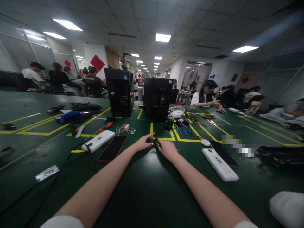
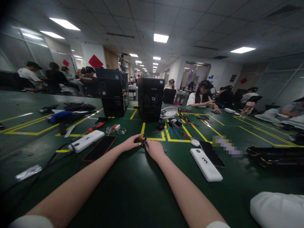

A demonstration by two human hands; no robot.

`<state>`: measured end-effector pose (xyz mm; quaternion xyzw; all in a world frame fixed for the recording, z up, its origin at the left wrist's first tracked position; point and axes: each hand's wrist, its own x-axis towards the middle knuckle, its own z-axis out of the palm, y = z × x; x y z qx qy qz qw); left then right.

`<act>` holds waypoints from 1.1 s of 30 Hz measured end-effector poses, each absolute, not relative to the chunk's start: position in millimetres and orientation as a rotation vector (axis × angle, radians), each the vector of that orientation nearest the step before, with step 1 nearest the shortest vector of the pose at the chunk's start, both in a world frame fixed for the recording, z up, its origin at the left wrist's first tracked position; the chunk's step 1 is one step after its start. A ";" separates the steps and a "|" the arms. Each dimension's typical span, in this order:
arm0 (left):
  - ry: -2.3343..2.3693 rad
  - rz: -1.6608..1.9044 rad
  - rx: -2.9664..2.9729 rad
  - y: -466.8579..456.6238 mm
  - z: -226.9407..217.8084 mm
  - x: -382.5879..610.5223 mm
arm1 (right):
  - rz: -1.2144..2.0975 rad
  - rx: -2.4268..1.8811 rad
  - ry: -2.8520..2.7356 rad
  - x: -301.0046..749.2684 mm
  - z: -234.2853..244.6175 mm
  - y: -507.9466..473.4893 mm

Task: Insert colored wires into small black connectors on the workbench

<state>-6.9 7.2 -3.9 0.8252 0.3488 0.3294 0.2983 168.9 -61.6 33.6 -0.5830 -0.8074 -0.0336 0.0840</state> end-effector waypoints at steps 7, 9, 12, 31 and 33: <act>0.997 0.841 2.122 2.7 0.2 -6.0 | -0.062 -2.213 -2.152 215.9 45.5 -40.9; 1.006 0.822 2.115 1.0 2.9 -5.5 | 0.020 -2.374 -2.024 239.6 50.9 -37.1; 1.025 0.808 2.111 -2.1 6.8 -5.0 | 0.111 -2.539 -1.864 273.8 54.9 -32.9; 1.054 0.749 2.234 -1.6 8.7 -6.5 | 0.195 -2.316 -1.793 365.3 66.8 -29.9; 1.056 0.746 2.244 -1.4 8.5 -6.4 | 0.197 -2.317 -1.806 368.6 64.7 -29.7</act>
